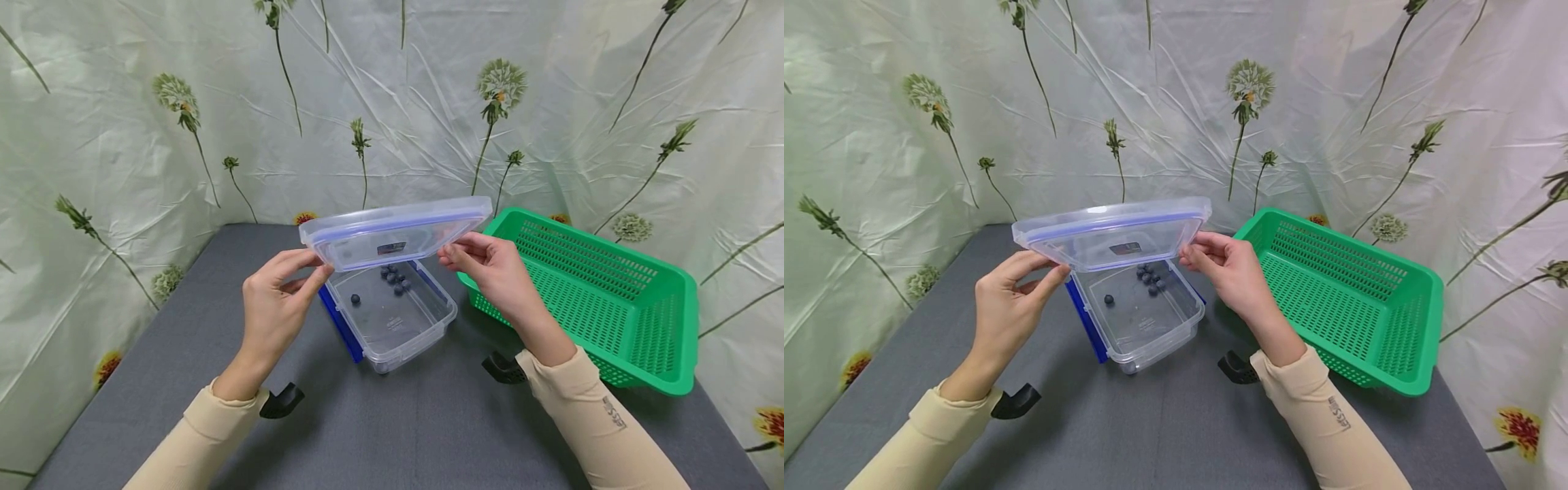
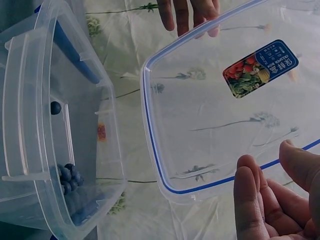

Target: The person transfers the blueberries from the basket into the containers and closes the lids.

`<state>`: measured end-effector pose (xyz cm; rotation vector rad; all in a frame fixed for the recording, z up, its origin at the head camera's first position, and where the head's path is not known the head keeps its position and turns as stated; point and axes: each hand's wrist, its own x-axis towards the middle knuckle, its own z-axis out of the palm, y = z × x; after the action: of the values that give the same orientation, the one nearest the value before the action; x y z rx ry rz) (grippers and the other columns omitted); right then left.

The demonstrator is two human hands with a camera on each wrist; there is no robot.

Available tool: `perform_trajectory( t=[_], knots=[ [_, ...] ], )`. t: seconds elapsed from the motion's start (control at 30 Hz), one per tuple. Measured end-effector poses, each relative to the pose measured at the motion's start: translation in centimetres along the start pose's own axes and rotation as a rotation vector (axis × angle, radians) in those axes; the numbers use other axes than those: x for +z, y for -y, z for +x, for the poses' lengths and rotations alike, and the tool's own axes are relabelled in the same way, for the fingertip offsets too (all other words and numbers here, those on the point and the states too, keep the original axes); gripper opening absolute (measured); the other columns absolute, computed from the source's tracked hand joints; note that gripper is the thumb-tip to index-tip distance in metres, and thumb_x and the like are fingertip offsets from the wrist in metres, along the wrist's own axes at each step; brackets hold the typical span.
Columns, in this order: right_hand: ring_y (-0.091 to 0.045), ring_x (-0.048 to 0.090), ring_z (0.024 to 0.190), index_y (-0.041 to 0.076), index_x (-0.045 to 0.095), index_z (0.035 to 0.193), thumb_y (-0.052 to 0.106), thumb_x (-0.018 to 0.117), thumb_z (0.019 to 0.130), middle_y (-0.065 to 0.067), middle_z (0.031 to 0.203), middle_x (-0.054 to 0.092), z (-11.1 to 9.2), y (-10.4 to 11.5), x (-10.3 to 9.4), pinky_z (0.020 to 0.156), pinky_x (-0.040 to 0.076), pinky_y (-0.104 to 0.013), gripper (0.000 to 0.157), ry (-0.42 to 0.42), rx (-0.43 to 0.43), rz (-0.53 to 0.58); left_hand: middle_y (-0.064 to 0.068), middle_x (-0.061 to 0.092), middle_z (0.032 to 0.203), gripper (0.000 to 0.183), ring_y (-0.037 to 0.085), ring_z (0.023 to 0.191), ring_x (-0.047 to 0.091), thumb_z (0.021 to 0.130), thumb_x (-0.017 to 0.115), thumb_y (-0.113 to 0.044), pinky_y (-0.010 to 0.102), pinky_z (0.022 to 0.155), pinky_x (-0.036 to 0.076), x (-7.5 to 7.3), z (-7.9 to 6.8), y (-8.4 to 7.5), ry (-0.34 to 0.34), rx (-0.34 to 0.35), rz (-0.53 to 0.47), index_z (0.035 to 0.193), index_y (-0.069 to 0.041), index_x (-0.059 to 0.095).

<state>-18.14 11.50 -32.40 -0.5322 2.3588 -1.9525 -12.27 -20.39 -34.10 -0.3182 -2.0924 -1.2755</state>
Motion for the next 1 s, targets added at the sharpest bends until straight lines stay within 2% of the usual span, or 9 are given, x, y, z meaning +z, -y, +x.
perform_trajectory(
  t=[0.2,0.33,0.53,0.6,0.7,0.8,0.93,1.0],
  knots=[
    [-0.008,0.076,0.089,0.001,0.074,0.128,0.030,0.072,0.105,-0.009,0.106,0.079,0.4,0.1,0.2,0.088,0.064,-0.027,0.037,-0.082,-0.014,-0.109,0.006,0.080,0.106,0.018,-0.005,0.102,0.071,0.095,0.085,-0.015,0.011,0.082,0.059,0.1,0.1,0.0,-0.016,-0.014,0.026,0.111,-0.009,0.083],
    [-0.009,0.074,0.081,0.005,0.077,0.127,0.035,0.072,0.105,-0.011,0.102,0.079,0.7,0.1,0.5,0.083,0.065,-0.030,0.037,-0.143,-0.060,-0.212,0.004,0.080,0.104,0.021,-0.005,0.099,0.071,0.094,0.085,-0.017,0.010,0.078,0.058,0.4,0.1,-0.1,-0.011,-0.025,0.041,0.115,-0.013,0.083],
    [-0.016,0.072,0.099,0.010,0.077,0.126,0.040,0.070,0.106,-0.009,0.113,0.080,1.1,-0.2,0.6,0.084,0.058,-0.019,0.037,-0.202,-0.094,-0.350,0.010,0.080,0.100,0.045,-0.011,0.087,0.068,0.093,0.085,-0.014,0.010,0.072,0.058,0.7,0.2,0.1,-0.012,0.000,0.062,0.137,-0.013,0.075],
    [-0.017,0.071,0.101,0.011,0.077,0.125,0.040,0.070,0.106,-0.009,0.115,0.080,1.4,-0.2,0.7,0.086,0.058,-0.022,0.036,-0.204,-0.099,-0.360,0.013,0.080,0.098,0.053,-0.012,0.082,0.068,0.093,0.085,-0.012,0.012,0.070,0.060,0.8,0.2,0.1,-0.007,0.008,0.051,0.144,-0.013,0.070],
    [-0.021,0.072,0.098,0.011,0.078,0.122,0.039,0.069,0.106,-0.009,0.111,0.080,1.8,-0.2,0.7,0.082,0.057,-0.029,0.034,-0.204,-0.105,-0.381,0.014,0.079,0.096,0.059,-0.009,0.076,0.070,0.094,0.084,-0.011,0.017,0.067,0.062,0.9,0.2,0.2,0.016,-0.008,0.019,0.149,-0.014,0.064],
    [-0.026,0.074,0.097,0.010,0.079,0.123,0.038,0.069,0.106,-0.010,0.108,0.081,2.2,-0.1,0.6,0.079,0.056,-0.035,0.033,-0.184,-0.095,-0.409,0.013,0.079,0.095,0.059,0.003,0.075,0.075,0.094,0.084,-0.012,0.020,0.066,0.062,1.0,0.1,0.4,0.038,-0.047,0.007,0.149,-0.013,0.063],
    [-0.029,0.075,0.105,0.009,0.076,0.131,0.034,0.067,0.108,-0.012,0.117,0.081,3.0,-0.2,0.6,0.089,0.059,-0.043,0.035,-0.109,-0.048,-0.439,0.013,0.079,0.094,0.057,0.018,0.075,0.077,0.095,0.084,-0.015,0.023,0.065,0.063,1.1,-0.1,0.7,0.071,-0.121,-0.009,0.147,-0.011,0.061],
    [-0.029,0.074,0.112,0.009,0.073,0.137,0.032,0.065,0.109,-0.013,0.126,0.079,3.3,-0.3,0.6,0.096,0.060,-0.046,0.037,-0.059,-0.016,-0.453,0.013,0.079,0.094,0.057,0.016,0.074,0.078,0.096,0.083,-0.017,0.022,0.066,0.063,1.1,-0.3,0.9,0.090,-0.158,-0.006,0.148,-0.010,0.060]
  ],
)
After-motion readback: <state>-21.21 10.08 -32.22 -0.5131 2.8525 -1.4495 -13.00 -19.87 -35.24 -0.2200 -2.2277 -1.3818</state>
